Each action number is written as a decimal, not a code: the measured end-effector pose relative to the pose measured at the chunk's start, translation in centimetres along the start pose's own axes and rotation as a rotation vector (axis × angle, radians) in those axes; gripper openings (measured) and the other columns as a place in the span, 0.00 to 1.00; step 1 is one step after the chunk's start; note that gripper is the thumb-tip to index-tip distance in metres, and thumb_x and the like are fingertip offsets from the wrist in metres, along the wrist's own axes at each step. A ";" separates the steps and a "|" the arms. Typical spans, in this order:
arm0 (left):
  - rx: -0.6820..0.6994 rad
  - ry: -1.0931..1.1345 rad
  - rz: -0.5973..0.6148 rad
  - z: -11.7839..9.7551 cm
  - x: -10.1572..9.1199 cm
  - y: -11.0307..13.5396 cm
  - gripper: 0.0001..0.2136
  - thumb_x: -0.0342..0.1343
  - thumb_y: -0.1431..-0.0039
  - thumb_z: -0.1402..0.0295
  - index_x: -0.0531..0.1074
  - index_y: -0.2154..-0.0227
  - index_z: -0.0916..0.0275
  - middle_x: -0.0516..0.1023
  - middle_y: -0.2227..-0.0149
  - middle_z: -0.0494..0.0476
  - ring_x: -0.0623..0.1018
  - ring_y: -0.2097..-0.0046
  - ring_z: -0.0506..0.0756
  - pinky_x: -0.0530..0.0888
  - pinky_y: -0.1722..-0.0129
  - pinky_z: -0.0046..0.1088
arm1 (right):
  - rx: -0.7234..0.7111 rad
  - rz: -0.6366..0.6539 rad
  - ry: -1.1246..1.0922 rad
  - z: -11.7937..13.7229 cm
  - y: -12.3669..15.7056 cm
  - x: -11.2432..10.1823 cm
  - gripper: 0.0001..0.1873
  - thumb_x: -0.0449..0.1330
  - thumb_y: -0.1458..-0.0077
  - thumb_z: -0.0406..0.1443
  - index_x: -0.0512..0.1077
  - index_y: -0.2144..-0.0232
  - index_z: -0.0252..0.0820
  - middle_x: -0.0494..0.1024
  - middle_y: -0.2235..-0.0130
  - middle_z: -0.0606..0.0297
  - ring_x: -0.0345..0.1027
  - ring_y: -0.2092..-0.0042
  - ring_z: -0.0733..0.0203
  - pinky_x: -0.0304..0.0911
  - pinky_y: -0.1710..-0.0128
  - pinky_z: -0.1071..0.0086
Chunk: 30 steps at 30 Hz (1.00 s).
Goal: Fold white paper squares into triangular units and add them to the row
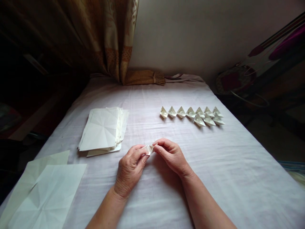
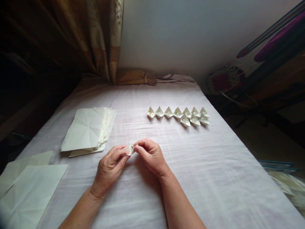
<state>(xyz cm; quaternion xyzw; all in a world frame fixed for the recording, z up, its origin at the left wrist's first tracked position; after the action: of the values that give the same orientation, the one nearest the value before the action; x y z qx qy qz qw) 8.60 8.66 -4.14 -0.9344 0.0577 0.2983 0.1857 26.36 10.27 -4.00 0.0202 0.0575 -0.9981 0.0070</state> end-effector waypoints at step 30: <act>-0.556 0.400 -0.125 -0.4 0.4 -0.9 0.14 0.61 0.52 0.55 0.68 0.74 0.61 0.70 0.79 0.46 0.68 0.78 0.47 0.66 0.77 0.21 | -0.059 -0.198 0.302 -0.1 1.0 2.7 0.07 0.51 0.39 0.39 0.65 0.68 0.45 0.74 0.76 0.69 0.69 0.74 0.64 0.62 0.72 0.72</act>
<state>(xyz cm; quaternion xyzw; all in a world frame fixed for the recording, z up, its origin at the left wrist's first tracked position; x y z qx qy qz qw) 9.29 9.32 -3.82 -0.9910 -0.0479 0.1018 -0.0728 23.70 9.25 -4.33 0.1638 0.0891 -0.9774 -0.0991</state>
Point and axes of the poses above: each hand's wrist, its own y-axis away from the middle knuckle, its own x-axis out of the palm, z = x × y, the point moved 1 cm from there along -y, towards the middle knuckle
